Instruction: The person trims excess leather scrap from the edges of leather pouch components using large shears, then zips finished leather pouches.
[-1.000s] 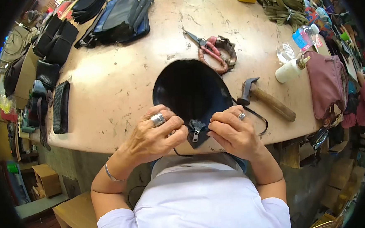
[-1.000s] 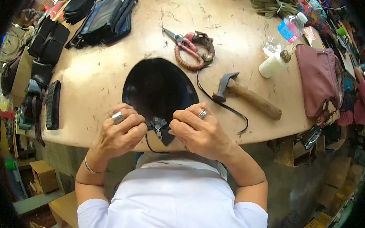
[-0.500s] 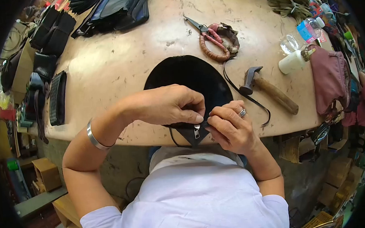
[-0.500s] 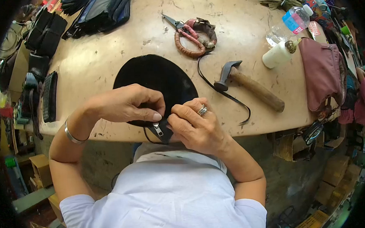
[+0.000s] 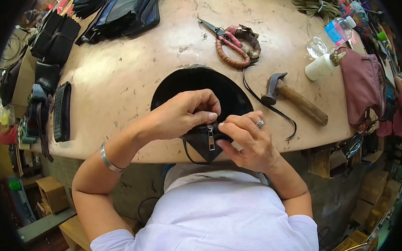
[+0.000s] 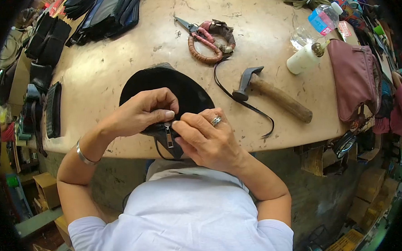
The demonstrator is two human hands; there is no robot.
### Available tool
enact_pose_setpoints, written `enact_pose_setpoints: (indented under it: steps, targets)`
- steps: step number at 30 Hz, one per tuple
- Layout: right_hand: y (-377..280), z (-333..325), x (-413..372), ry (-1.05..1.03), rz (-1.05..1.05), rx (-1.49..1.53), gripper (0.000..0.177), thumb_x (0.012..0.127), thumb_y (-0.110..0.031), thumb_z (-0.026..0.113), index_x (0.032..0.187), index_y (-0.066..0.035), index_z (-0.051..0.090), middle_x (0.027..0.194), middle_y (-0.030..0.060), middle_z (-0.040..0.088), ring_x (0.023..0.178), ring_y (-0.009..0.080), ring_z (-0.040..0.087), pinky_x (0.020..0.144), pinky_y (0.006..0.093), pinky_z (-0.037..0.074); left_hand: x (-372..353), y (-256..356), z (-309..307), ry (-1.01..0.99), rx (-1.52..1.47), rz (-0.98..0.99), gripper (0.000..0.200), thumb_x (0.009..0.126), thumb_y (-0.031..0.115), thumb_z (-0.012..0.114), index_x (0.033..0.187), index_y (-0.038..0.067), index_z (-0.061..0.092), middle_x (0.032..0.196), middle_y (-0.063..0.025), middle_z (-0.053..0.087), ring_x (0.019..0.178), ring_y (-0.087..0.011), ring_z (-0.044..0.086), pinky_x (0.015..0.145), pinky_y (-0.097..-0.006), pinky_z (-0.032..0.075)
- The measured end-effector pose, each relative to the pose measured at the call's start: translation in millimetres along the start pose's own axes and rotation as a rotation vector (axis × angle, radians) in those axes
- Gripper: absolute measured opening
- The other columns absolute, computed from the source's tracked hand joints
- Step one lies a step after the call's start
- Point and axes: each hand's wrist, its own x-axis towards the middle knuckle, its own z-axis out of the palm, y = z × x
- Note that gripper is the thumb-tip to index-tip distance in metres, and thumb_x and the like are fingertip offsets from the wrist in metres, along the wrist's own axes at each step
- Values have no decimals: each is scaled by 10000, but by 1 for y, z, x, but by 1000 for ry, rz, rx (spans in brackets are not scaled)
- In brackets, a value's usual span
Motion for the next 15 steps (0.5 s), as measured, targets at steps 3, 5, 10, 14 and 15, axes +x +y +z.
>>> enact_pose_setpoints:
  steps: [3, 5, 10, 14, 15]
  targets:
    - [-8, 1, 11, -51, -45, -95, 312, 614, -119, 662, 911, -88, 574, 916, 37, 530, 701, 148, 481, 658, 294, 355, 2, -5, -2, -35, -104, 34, 102, 821, 50, 519, 908, 1, 497, 776, 0, 511, 711, -47, 458, 631, -181, 390]
    - [-8, 6, 12, -22, -127, -178, 282, 620, -130, 646, 893, -99, 584, 907, 27, 531, 686, 132, 474, 648, 290, 353, 3, -7, -3, -61, -132, 39, 129, 817, 32, 505, 939, -9, 499, 764, -16, 524, 713, -68, 478, 655, -205, 409]
    - [-14, 13, 18, 15, -242, -278, 171, 619, -133, 617, 779, -79, 593, 817, 20, 520, 631, 116, 462, 612, 270, 355, 6, -10, -5, -182, -144, -4, 131, 801, 24, 515, 924, -21, 511, 778, -31, 533, 748, -69, 472, 668, -209, 404]
    - [-20, 3, 30, -135, -59, -19, 147, 598, -20, 623, 726, -47, 558, 755, 49, 546, 614, 171, 511, 582, 293, 364, 6, -9, -3, -223, -84, 10, 136, 788, 19, 523, 914, -32, 518, 778, -36, 534, 750, -77, 470, 674, -223, 407]
    - [-18, 2, 33, -151, 1, 59, 145, 602, -1, 630, 711, -43, 544, 700, 65, 546, 602, 188, 521, 580, 291, 363, 6, -8, -3, -228, -62, -10, 147, 784, 20, 527, 921, -33, 517, 790, -40, 537, 757, -81, 469, 680, -228, 408]
